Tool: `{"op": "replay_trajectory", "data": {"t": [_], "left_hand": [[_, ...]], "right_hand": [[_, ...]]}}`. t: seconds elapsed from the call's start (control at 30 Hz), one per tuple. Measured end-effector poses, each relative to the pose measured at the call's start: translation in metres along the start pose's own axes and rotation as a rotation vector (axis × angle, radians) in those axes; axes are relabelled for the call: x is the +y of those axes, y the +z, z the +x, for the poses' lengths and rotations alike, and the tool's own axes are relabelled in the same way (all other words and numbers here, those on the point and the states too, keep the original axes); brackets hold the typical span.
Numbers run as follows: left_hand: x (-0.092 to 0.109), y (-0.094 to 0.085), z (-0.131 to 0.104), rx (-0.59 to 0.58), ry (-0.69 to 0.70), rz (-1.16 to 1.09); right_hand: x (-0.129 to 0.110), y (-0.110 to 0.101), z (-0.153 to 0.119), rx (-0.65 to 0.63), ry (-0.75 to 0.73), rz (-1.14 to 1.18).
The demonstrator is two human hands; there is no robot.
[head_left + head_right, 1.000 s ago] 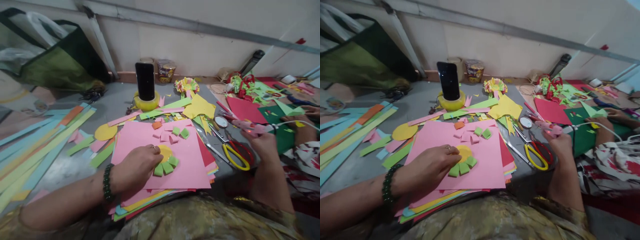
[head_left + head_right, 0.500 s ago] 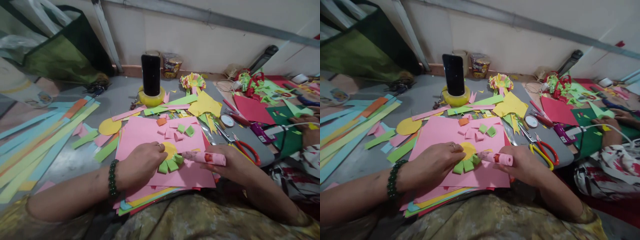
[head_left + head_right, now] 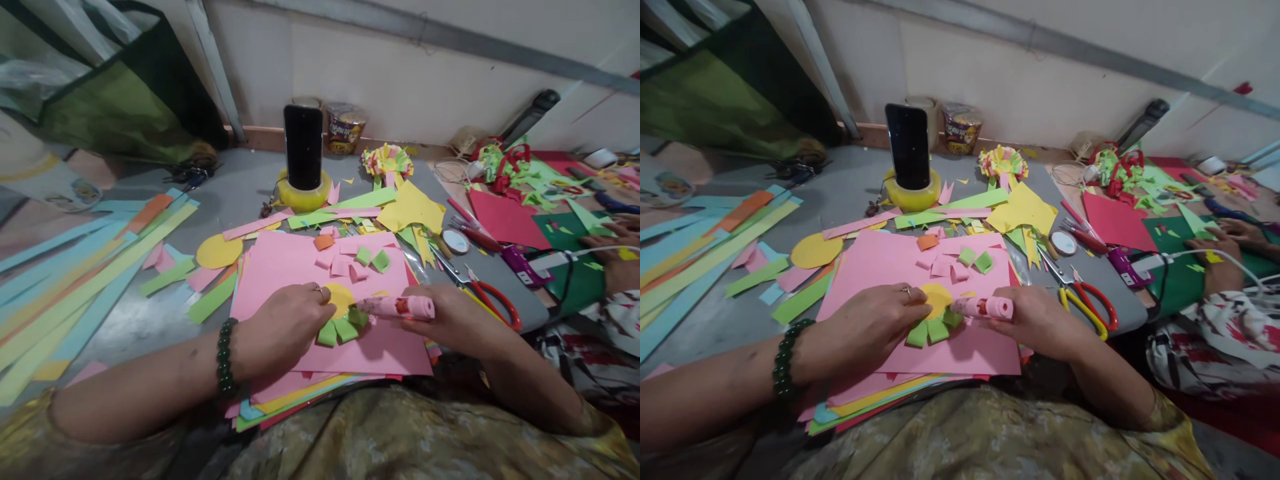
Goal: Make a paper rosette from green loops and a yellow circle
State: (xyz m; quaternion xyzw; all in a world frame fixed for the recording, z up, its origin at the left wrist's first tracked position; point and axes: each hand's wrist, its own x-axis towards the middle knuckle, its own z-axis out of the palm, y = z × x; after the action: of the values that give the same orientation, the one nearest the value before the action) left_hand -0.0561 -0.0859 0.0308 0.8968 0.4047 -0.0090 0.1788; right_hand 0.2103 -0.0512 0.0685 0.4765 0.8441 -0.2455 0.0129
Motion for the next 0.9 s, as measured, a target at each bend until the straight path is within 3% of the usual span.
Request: {"op": "replay_trajectory", "data": {"t": [0.13,0.43,0.67,0.9], "left_hand": [[0.001,-0.001,0.001,0.000,-0.011,0.021],[0.000,-0.001,-0.001,0.024,0.005,0.012],[0.002,-0.002,0.001,-0.032,-0.012,0.024],[0.000,0.000,-0.001,0.013,0.011,0.008]], "right_hand": [[0.000,-0.002,0.004,0.003,0.041,0.036],[0.002,-0.001,0.009,0.021,-0.016,0.038],[0.002,-0.008,0.005,-0.044,-0.062,-0.001],[0.002,-0.007,0.000,-0.014,-0.109,0.045]]}}
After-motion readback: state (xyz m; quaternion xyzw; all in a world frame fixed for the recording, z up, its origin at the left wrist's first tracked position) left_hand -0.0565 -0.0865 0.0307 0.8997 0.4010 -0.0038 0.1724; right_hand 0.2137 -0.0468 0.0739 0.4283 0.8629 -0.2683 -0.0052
